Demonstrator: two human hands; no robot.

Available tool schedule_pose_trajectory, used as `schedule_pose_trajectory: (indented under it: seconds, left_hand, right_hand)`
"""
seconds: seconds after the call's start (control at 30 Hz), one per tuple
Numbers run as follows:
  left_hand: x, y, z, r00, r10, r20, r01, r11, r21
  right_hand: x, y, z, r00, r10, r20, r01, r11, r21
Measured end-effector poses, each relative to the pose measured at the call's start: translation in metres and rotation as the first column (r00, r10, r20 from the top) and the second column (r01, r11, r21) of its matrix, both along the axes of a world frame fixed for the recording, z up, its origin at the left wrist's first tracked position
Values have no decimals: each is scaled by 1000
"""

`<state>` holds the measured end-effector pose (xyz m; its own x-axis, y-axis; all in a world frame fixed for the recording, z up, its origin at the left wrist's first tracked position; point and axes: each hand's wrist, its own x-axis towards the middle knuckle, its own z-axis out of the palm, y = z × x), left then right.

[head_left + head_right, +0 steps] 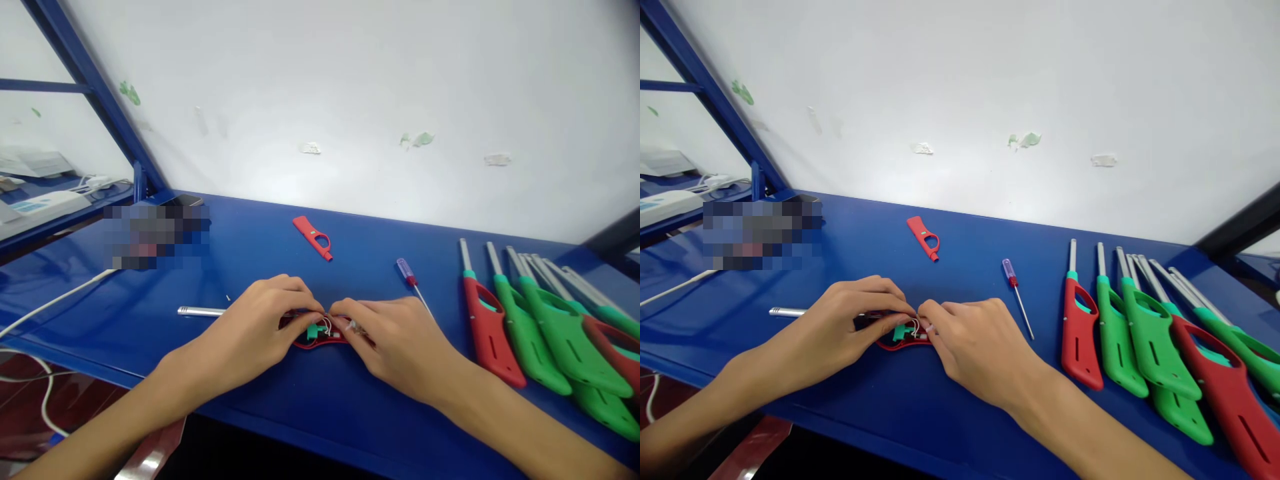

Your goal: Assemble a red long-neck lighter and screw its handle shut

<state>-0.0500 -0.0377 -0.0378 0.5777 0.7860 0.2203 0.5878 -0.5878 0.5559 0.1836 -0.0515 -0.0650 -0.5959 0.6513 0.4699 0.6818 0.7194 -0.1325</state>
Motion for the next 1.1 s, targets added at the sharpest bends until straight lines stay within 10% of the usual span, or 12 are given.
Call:
schedule_pose_trajectory:
  seconds: [1.1]
  left_hand:
    - [5,-2,-1,996,76,-48,-75,997,18]
  right_hand:
    - [7,13,11,989,-119,-92,99,977,-190]
